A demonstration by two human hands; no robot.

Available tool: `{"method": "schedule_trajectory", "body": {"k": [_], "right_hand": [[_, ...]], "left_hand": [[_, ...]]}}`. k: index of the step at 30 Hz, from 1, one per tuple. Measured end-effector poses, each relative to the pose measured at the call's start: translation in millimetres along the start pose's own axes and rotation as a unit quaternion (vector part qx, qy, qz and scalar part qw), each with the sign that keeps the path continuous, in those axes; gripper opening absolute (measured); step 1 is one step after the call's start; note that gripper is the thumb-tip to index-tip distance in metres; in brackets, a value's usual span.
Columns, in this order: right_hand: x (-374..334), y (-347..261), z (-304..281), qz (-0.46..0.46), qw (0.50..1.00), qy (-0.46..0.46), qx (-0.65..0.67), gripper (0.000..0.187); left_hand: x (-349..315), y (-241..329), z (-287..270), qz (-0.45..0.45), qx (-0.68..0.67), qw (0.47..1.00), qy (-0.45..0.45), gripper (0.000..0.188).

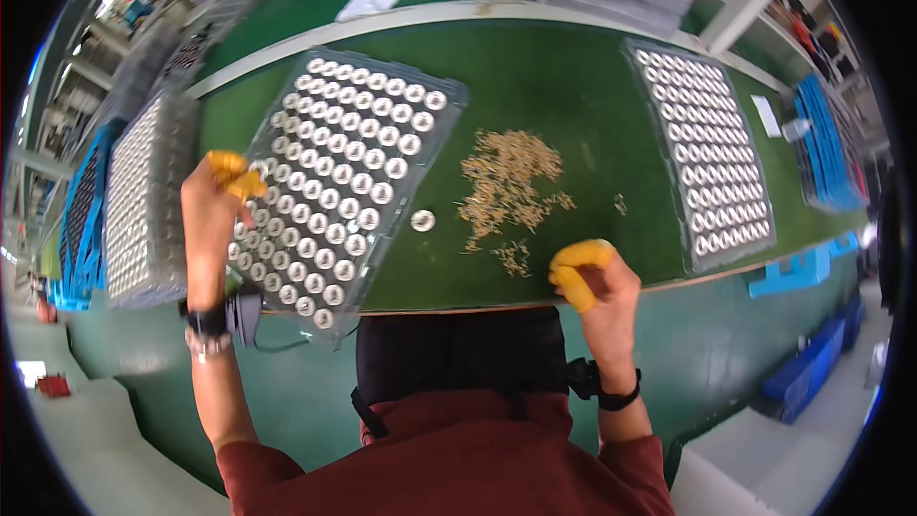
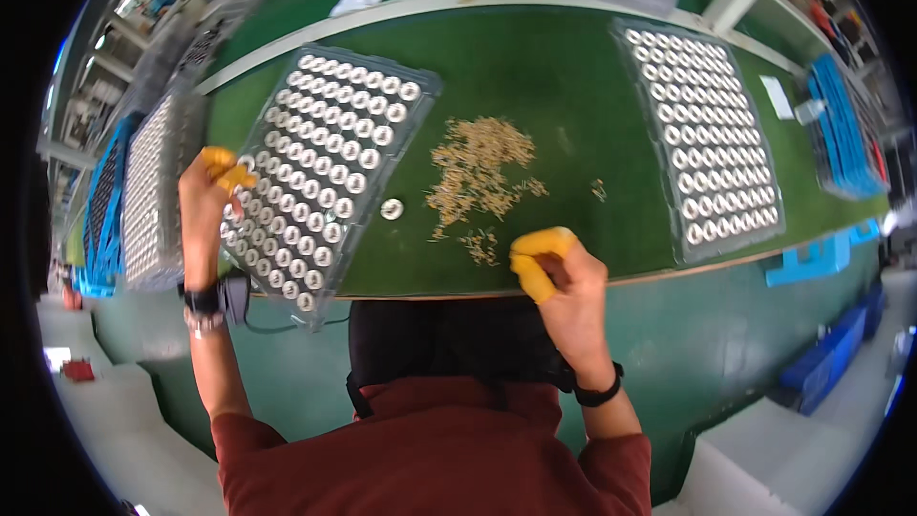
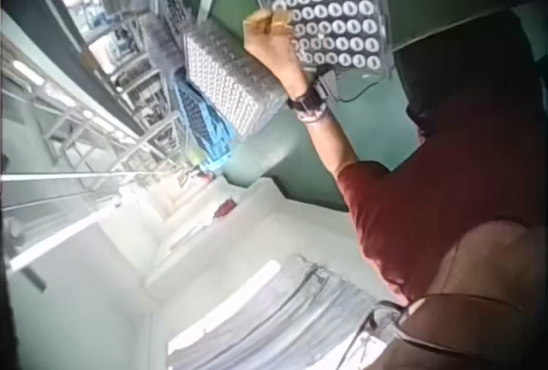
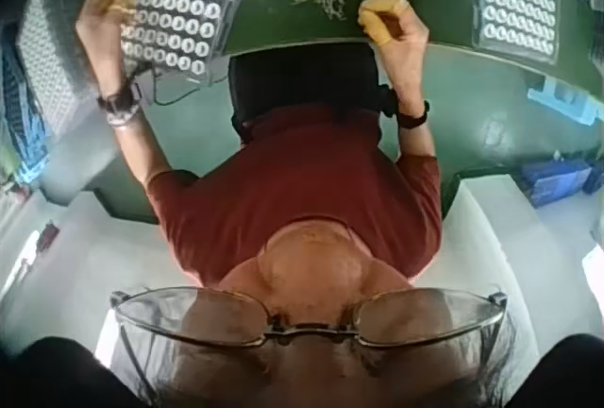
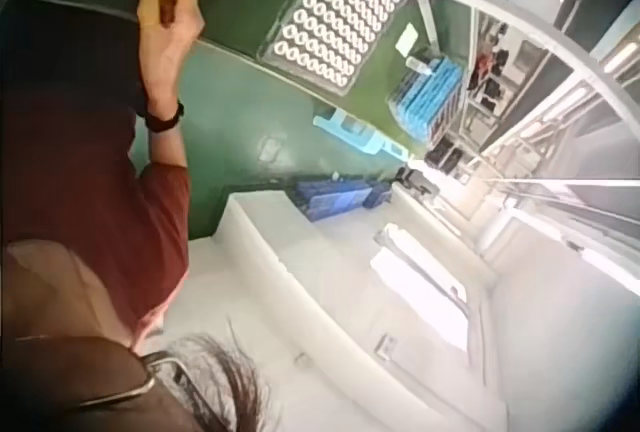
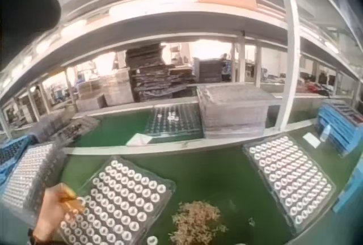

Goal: Assembling small electronic components by picking up gold pins and inserting them into white circular bases in a tray.

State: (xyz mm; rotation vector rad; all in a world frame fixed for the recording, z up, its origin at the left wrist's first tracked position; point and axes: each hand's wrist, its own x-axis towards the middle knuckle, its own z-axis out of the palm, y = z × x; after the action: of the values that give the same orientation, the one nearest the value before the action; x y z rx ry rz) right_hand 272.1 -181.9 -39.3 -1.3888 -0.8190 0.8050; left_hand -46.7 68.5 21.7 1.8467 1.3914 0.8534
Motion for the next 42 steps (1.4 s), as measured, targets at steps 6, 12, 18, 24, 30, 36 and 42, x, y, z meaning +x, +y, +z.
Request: {"method": "schedule_trajectory", "body": {"k": [6, 12, 18, 24, 30, 36, 42], "right_hand": [[-12.8, 3.4, 16.4, 0.035, 0.988, -0.061, 0.137, 0.016], [-25.9, 7.5, 31.1, -0.024, 0.991, -0.078, 0.109, 0.017], [-26.5, 11.5, 31.5, -0.040, 0.994, -0.063, 0.079, 0.013], [-26.9, 15.7, 32.4, -0.076, 0.996, -0.042, 0.007, 0.013], [-28.6, 13.7, 34.3, -0.141, 0.988, -0.019, -0.061, 0.015], [-30.6, 15.4, 33.7, -0.146, 0.986, -0.013, -0.074, 0.016], [-32.5, 17.2, 32.6, -0.132, 0.989, -0.022, -0.070, 0.015]], "left_hand": [[-117.0, 54.3, 105.2, -0.057, -0.318, 0.930, -0.175, 0.023], [-158.0, 58.0, 153.2, -0.125, -0.474, 0.835, -0.250, 0.017], [-160.7, 57.2, 158.9, -0.128, -0.485, 0.826, -0.257, 0.017], [-162.0, 58.3, 157.5, -0.132, -0.492, 0.821, -0.258, 0.019], [-162.1, 60.4, 156.3, -0.112, -0.450, 0.850, -0.252, 0.019], [-161.5, 60.6, 156.3, -0.126, -0.459, 0.840, -0.259, 0.018], [-161.1, 61.3, 156.2, -0.135, -0.458, 0.837, -0.265, 0.019]]}}
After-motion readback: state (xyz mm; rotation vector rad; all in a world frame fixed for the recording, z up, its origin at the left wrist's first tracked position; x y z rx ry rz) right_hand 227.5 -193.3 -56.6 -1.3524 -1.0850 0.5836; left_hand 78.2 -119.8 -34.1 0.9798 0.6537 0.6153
